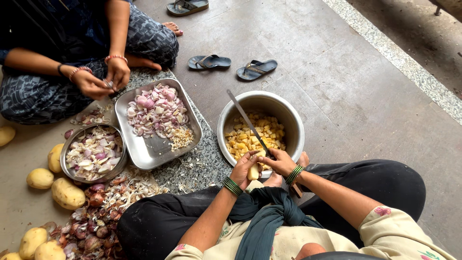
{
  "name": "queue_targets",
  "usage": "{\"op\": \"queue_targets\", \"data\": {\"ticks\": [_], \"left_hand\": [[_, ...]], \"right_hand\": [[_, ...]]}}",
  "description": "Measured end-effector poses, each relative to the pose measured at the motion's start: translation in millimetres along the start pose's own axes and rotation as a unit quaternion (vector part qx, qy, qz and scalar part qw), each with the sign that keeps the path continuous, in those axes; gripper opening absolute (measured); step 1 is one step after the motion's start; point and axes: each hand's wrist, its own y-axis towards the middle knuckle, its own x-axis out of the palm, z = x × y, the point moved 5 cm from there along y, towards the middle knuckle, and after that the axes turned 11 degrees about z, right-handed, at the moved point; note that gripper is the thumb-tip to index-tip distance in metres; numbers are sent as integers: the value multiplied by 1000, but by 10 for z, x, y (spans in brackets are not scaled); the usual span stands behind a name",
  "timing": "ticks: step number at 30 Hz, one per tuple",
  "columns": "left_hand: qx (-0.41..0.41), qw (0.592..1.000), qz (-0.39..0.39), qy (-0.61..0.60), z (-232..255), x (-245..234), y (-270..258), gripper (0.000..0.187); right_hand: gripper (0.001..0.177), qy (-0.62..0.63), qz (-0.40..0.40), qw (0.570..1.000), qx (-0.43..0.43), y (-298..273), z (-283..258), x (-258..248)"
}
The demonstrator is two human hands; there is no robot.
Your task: The person uses a knife to peel and chop potatoes and ginger, placing the pieces into a metal pot while sitting on the floor next to another person peeling onions.
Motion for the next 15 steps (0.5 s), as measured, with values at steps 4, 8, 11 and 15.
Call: {"op": "queue_targets", "data": {"ticks": [4,8,11,15], "left_hand": [[-10,1000,-27,-11,17,117,-81,32],[10,999,-47,-19,34,187,-110,28],[5,999,-44,-2,56,172,-119,27],[19,1000,-16,15,8,64,-26,29]], "right_hand": [[48,40,-19,996,-74,4,-75,23],[43,-13,-22,993,-114,-16,-74,40],[41,22,-43,998,-31,-12,70,58],[52,-34,-2,990,-139,113,188,86]]}}
